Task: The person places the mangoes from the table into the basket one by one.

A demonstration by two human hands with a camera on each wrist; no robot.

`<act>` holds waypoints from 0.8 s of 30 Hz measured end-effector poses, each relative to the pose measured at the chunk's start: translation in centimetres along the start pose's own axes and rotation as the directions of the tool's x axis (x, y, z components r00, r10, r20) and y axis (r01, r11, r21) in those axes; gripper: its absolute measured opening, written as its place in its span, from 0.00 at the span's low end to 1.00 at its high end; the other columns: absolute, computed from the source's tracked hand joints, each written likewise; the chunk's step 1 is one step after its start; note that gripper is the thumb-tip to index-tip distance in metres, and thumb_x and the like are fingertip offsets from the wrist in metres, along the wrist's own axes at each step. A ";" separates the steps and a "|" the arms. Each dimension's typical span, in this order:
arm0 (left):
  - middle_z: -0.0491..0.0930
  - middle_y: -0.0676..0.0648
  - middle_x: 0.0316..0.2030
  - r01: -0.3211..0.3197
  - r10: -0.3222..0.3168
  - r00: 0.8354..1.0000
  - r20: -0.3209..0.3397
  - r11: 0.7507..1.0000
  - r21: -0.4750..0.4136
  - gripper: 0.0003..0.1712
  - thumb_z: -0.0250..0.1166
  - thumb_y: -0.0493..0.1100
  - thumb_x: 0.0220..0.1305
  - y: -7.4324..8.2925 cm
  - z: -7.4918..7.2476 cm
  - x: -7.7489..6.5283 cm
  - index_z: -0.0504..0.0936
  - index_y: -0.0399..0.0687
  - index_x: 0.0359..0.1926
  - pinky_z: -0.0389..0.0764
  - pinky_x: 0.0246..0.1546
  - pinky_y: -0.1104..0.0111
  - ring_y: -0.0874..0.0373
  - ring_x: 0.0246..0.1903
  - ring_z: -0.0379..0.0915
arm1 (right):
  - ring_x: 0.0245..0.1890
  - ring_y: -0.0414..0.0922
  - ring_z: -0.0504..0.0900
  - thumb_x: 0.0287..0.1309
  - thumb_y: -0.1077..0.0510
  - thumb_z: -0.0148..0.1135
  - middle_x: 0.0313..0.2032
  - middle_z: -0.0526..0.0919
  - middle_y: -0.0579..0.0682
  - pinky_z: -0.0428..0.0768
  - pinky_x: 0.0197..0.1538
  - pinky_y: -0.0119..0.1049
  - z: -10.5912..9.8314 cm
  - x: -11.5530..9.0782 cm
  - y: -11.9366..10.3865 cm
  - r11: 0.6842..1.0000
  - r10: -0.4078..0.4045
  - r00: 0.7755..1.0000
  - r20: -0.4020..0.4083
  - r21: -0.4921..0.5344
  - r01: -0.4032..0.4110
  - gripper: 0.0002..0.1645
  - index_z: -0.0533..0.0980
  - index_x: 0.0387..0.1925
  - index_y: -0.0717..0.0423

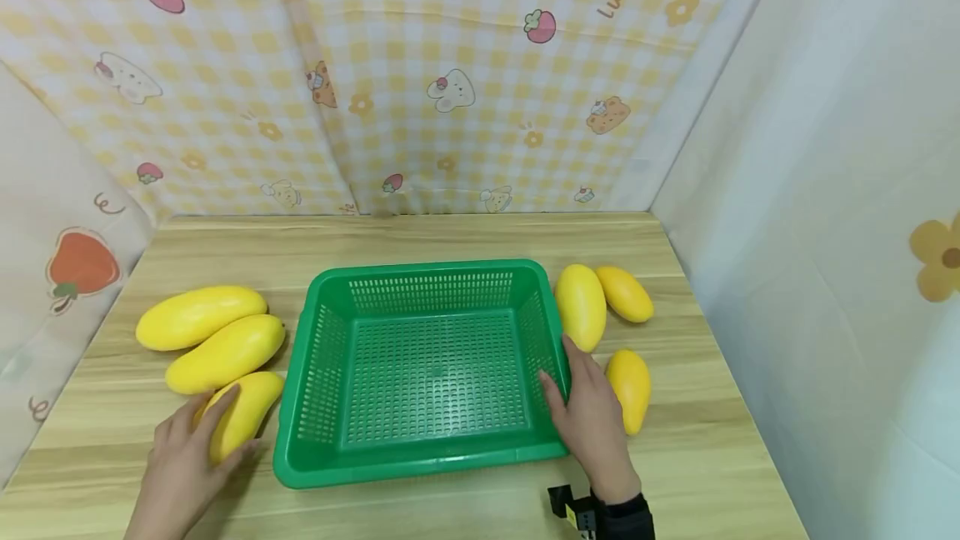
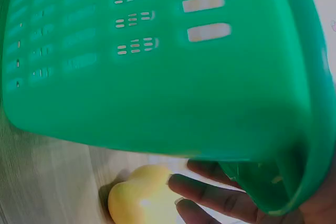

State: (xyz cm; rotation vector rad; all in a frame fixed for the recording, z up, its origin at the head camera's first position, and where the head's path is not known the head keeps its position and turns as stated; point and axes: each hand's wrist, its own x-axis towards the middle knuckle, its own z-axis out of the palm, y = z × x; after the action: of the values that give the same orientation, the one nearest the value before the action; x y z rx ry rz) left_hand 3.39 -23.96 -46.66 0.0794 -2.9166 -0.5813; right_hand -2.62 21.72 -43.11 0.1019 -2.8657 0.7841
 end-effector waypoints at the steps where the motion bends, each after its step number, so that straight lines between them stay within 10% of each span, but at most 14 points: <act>1: 0.59 0.26 0.58 0.007 -0.007 1.000 -0.003 1.000 0.000 0.47 0.79 0.43 0.42 -0.1 0.0 0.0 0.67 0.41 0.63 0.62 0.37 0.29 0.23 0.52 0.55 | 0.43 0.57 0.79 0.61 0.52 0.64 0.52 0.76 0.66 0.78 0.41 0.54 0.0 0.1 -0.1 1.000 0.008 1.000 -0.010 -0.003 -0.008 0.37 0.63 0.66 0.64; 11: 0.61 0.30 0.59 0.042 -0.041 0.999 -0.032 0.998 0.035 0.48 0.80 0.46 0.40 0.0 0.6 0.1 0.67 0.46 0.64 0.64 0.36 0.31 0.26 0.50 0.60 | 0.18 0.44 0.71 0.63 0.50 0.62 0.24 0.78 0.53 0.69 0.20 0.37 0.0 0.5 -0.2 0.993 0.108 0.994 -0.031 -0.045 -0.109 0.27 0.73 0.55 0.66; 24: 0.60 0.32 0.60 0.099 -0.097 0.995 -0.025 0.994 0.047 0.46 0.77 0.50 0.47 0.0 0.9 0.0 0.65 0.49 0.66 0.66 0.33 0.32 0.26 0.49 0.62 | 0.18 0.45 0.68 0.68 0.51 0.53 0.21 0.70 0.51 0.68 0.20 0.36 0.2 0.9 -0.2 0.983 0.181 0.978 0.104 0.002 -0.182 0.18 0.71 0.41 0.65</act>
State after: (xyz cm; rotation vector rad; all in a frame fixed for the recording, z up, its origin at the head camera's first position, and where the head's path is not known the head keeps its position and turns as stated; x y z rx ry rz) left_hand 3.21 -23.59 -47.46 0.2348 -2.9180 -0.5211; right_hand -3.55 21.47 -43.01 -0.1237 -3.0004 0.8510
